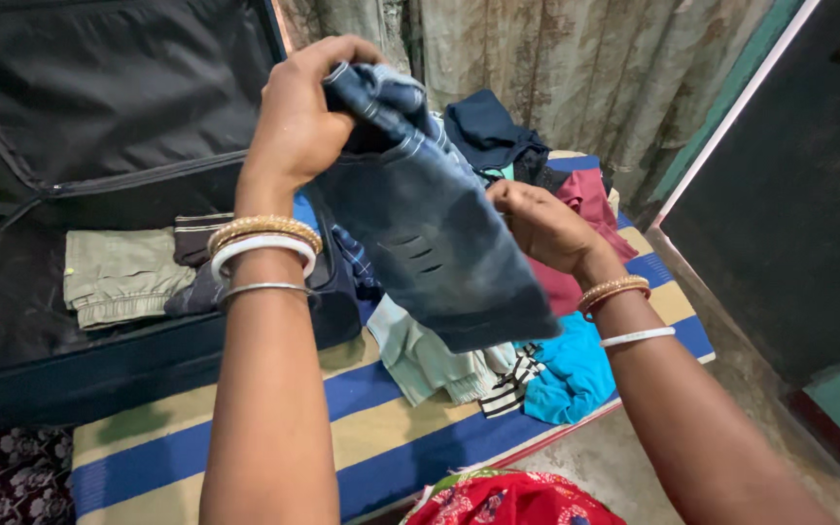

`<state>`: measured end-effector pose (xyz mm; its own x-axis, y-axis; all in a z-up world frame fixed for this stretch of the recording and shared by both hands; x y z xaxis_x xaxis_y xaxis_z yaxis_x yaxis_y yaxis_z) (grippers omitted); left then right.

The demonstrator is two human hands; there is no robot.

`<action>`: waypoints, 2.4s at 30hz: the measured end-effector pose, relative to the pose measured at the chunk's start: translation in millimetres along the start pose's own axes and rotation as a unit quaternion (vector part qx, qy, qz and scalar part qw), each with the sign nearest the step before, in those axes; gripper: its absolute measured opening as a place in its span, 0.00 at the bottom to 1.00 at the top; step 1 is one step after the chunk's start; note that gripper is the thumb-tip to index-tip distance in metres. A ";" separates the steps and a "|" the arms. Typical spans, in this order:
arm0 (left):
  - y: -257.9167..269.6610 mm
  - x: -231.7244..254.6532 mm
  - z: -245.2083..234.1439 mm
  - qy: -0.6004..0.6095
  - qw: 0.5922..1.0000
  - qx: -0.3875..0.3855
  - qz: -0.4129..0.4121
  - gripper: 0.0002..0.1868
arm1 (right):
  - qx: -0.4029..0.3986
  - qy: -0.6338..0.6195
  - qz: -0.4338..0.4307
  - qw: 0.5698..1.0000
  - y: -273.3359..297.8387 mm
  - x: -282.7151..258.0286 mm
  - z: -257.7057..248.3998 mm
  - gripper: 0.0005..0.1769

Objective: The person packs clothing into a suitcase by folding a blue shirt and placing it inside, then arranging other garments like jeans and shorts into the main compartment.

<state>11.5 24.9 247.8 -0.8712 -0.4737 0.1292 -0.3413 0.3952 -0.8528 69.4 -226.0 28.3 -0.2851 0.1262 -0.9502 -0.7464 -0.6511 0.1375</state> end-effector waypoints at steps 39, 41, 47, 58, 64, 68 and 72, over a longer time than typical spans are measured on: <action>190.1 -125.2 84.2 -0.065 0.844 0.097 -0.524 0.40 | 0.165 -0.005 -0.010 0.986 -26.4 -15.6 12.7 0.16; 236.2 -129.7 117.8 0.042 0.778 -0.024 -0.626 0.47 | 0.160 -0.023 -0.017 0.987 -27.1 -15.5 9.8 0.16; 240.4 -86.9 177.8 0.644 0.497 0.183 -0.552 0.39 | 0.131 -0.021 -0.020 0.991 -29.6 -18.2 9.5 0.17; 212.6 -114.3 149.8 0.528 0.653 0.241 -0.486 0.17 | 0.208 0.110 0.015 0.972 -28.1 -26.2 -30.0 0.26; 186.1 -115.1 132.1 0.382 0.773 0.237 -0.447 0.27 | 0.299 0.068 0.016 0.952 -20.0 -36.7 -36.7 0.45; 162.0 -95.1 116.6 0.291 0.855 0.204 -0.379 0.53 | 0.204 0.150 -0.055 0.966 -11.5 -58.2 -12.5 0.50; 131.0 -69.3 109.4 0.143 0.966 0.003 -0.216 0.58 | 0.169 0.327 -0.037 0.929 -0.9 -61.7 1.2 0.52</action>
<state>65.7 23.4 71.8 -0.7094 -0.3567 0.6078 -0.6942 0.2046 -0.6901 86.9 -232.3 87.1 0.1184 -0.3931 -0.9118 -0.9275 -0.3717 0.0398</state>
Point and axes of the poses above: each hand's wrist, its own y-axis away from the middle knuckle, its own z-axis out of the palm, x = y × z, the point moved 7 cm from there along -y, towards the middle knuckle, and after that the axes turned 15 degrees about z, right-handed, at the moved point
